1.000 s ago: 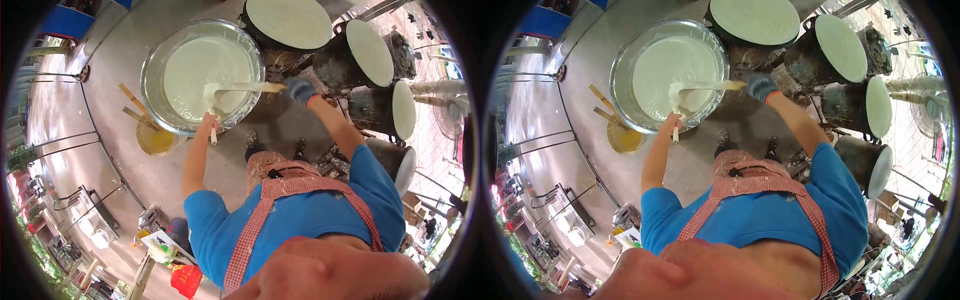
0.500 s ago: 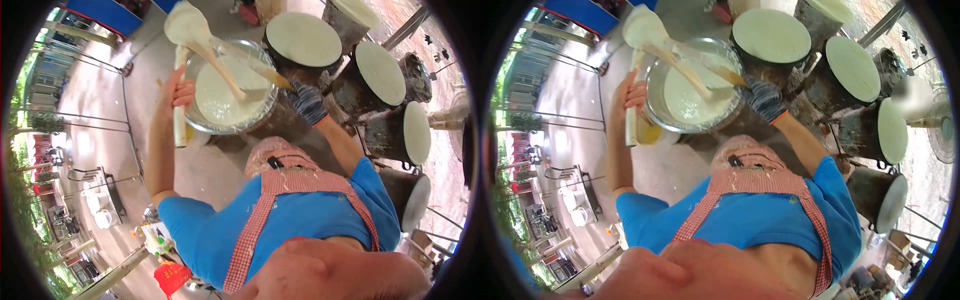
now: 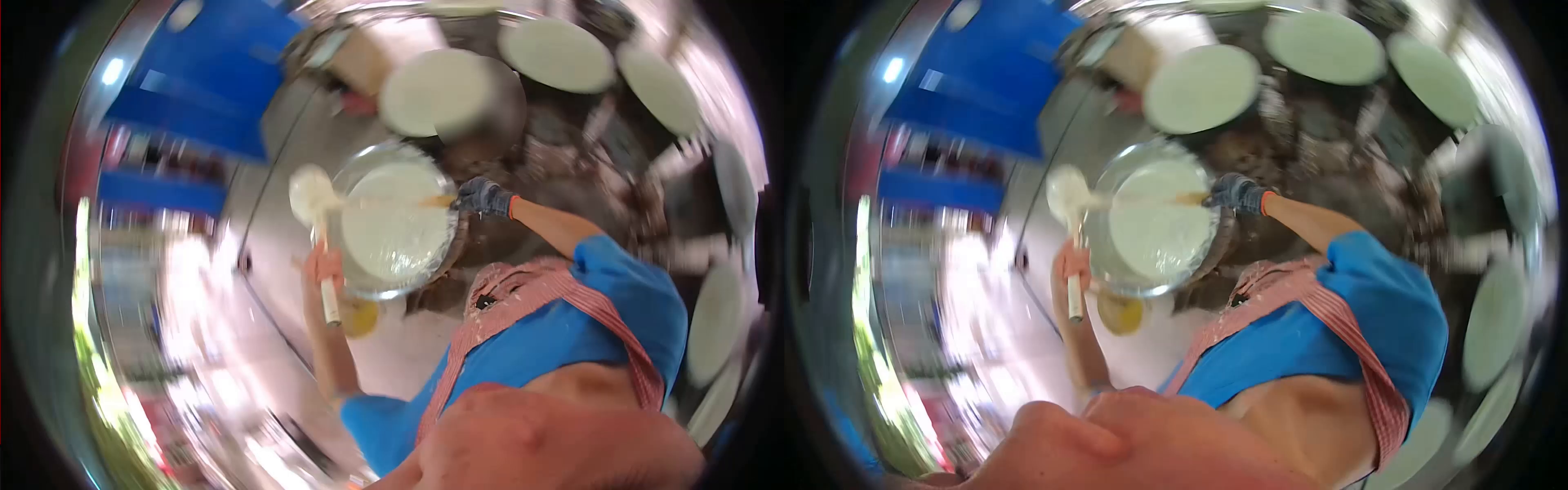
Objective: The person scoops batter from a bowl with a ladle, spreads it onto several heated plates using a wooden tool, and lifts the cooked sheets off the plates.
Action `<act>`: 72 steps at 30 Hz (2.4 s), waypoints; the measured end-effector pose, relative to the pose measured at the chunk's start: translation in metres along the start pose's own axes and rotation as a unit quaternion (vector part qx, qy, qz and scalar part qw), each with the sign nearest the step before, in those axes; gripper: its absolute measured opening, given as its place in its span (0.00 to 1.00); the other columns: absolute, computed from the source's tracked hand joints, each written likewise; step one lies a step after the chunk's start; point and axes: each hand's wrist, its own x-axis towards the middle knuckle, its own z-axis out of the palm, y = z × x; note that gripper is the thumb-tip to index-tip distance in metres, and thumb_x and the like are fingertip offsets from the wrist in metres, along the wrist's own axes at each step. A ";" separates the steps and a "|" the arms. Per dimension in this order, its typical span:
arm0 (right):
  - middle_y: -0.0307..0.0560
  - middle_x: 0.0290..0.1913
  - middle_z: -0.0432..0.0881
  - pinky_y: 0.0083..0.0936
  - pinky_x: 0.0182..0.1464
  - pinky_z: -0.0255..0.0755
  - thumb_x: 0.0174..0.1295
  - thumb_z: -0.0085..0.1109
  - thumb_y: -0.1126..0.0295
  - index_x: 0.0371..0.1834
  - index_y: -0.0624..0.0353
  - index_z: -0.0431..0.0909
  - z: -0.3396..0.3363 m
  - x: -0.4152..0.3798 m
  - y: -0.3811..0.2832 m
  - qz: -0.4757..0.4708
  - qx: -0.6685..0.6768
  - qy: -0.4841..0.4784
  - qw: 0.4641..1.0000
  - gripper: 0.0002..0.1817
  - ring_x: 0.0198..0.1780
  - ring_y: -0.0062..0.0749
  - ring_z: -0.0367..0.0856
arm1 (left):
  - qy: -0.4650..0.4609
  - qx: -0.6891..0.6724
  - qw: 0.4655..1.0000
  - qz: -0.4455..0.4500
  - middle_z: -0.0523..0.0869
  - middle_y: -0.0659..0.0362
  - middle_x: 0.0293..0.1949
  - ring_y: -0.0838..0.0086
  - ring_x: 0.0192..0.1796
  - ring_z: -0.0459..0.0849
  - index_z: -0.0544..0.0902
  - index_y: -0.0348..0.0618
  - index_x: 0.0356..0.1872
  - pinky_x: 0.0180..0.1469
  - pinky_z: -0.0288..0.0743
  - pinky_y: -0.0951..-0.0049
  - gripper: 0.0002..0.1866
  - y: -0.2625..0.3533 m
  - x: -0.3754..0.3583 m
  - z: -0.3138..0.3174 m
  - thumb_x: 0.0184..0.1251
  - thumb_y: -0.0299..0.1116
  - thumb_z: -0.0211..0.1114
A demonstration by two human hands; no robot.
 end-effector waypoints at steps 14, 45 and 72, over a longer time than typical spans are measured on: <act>0.48 0.18 0.75 0.27 0.26 0.68 0.49 0.56 0.52 0.29 0.55 0.80 -0.083 -0.292 0.136 0.282 0.185 0.250 0.908 0.17 0.22 0.31 0.75 | -0.086 0.111 0.933 -0.331 0.60 0.66 0.14 0.82 0.12 0.58 0.62 0.41 0.25 0.11 0.57 0.83 0.14 -0.232 0.228 0.132 0.67 0.38 0.43; 0.53 0.40 0.77 0.32 0.42 0.70 0.57 0.46 0.60 0.48 0.49 0.73 -0.258 -0.638 0.359 0.359 0.294 0.874 0.141 0.16 0.35 0.44 0.77 | -0.578 0.774 0.113 0.231 0.79 0.45 0.35 0.55 0.39 0.79 0.51 0.64 0.64 0.41 0.71 0.58 0.35 -1.048 0.490 0.375 0.53 0.28 0.48; 0.43 0.39 0.80 0.26 0.32 0.73 0.54 0.53 0.59 0.46 0.54 0.74 -0.301 -0.642 0.399 0.540 0.151 0.717 0.415 0.18 0.34 0.26 0.78 | -0.579 0.744 0.326 -0.074 0.75 0.50 0.45 0.77 0.13 0.68 0.54 0.54 0.64 0.14 0.64 0.78 0.35 -0.826 0.557 0.352 0.50 0.22 0.50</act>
